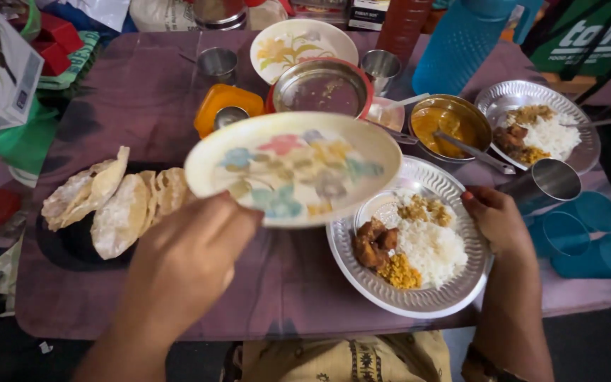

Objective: The person serves rice, curry, and various snacks from containers onto plates on a dining table.

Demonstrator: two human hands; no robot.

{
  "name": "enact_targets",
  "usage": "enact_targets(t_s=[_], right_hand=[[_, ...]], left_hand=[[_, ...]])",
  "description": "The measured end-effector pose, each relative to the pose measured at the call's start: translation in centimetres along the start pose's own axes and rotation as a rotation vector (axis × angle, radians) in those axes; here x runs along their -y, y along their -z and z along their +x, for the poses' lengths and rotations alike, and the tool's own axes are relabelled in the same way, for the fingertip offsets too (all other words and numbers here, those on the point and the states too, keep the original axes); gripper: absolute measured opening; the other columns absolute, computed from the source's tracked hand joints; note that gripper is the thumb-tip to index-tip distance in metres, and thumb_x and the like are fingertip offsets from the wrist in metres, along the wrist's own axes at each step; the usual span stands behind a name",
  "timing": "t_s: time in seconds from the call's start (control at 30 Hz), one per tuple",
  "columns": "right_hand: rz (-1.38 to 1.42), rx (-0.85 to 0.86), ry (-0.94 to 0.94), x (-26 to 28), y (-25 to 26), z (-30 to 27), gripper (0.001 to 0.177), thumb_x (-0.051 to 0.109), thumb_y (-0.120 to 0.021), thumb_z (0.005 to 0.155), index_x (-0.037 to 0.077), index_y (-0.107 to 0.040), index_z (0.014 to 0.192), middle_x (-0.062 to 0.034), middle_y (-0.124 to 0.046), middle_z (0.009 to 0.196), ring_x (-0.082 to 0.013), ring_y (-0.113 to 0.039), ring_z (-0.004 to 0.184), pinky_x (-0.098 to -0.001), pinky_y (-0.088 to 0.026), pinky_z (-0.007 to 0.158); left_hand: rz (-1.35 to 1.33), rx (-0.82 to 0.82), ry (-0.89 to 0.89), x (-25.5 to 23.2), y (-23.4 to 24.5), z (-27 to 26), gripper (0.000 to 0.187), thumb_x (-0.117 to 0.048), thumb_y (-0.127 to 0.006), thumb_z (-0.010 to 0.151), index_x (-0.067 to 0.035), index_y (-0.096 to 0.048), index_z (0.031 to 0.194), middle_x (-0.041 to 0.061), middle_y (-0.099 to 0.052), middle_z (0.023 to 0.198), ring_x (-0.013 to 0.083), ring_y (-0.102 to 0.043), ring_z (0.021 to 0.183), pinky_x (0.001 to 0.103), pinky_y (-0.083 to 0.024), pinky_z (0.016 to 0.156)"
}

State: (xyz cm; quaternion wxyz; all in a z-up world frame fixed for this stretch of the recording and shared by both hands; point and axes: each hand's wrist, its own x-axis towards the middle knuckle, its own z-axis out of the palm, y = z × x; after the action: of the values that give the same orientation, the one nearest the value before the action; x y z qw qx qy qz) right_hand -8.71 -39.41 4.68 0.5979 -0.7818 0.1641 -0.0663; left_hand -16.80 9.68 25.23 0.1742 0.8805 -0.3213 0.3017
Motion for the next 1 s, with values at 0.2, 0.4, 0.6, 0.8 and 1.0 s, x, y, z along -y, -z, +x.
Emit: enact_targets(t_s=[0.2,0.4,0.6,0.8,1.0], right_hand=[[-0.147,-0.188,-0.041,2.2,2.7,-4.1,0.036,0.017,-0.066,0.100,-0.006,-0.065,0.128,-0.0135,-0.073,0.106,-0.0194,-0.068,0.085,-0.0301,-0.053,0.073],[-0.165,-0.337,-0.017,6.5,3.9,-7.9,0.037,0.019,-0.064,0.104,-0.006,-0.066,0.131,-0.0174,-0.073,0.107,-0.0199,-0.065,0.080,-0.0321,-0.050,0.067],[-0.234,-0.471,0.026,8.7,4.4,-8.1,0.031,0.016,-0.064,0.107,-0.006,-0.069,0.128,-0.0176,-0.073,0.102,-0.0204,-0.065,0.076,-0.0324,-0.049,0.065],[-0.146,-0.506,0.221,6.7,5.7,-5.7,0.029,0.012,-0.067,0.108,-0.012,-0.069,0.125,-0.0165,-0.073,0.106,-0.0166,-0.066,0.085,-0.0277,-0.051,0.071],[-0.197,-0.460,0.187,6.0,5.6,-6.2,0.029,0.012,-0.067,0.108,-0.010,-0.069,0.126,-0.0154,-0.073,0.101,-0.0158,-0.066,0.081,-0.0270,-0.050,0.069]], left_hand=[[-0.128,0.048,-0.106,1.4,0.9,-3.8,0.035,-0.002,-0.072,0.065,-0.003,-0.075,0.100,0.010,-0.071,0.104,0.0302,-0.072,0.106,0.040,-0.060,0.088],[-0.181,0.137,-0.169,4.9,1.2,-10.8,0.027,-0.011,-0.075,0.071,-0.008,-0.077,0.098,0.006,-0.073,0.104,0.0260,-0.073,0.108,0.038,-0.059,0.092],[-0.324,0.312,-0.369,7.8,1.6,-14.0,0.030,-0.022,-0.077,0.081,-0.011,-0.076,0.108,0.008,-0.073,0.107,0.0257,-0.073,0.107,0.040,-0.057,0.095],[-0.358,0.281,-0.225,3.7,-0.5,-11.8,0.025,-0.014,-0.069,0.081,-0.010,-0.076,0.105,0.005,-0.072,0.106,0.0232,-0.073,0.107,0.039,-0.059,0.093],[-0.405,0.216,-0.259,0.6,-5.6,-7.1,0.012,-0.008,-0.068,0.081,-0.005,-0.071,0.092,0.006,-0.067,0.092,0.0243,-0.071,0.091,0.039,-0.056,0.079]])
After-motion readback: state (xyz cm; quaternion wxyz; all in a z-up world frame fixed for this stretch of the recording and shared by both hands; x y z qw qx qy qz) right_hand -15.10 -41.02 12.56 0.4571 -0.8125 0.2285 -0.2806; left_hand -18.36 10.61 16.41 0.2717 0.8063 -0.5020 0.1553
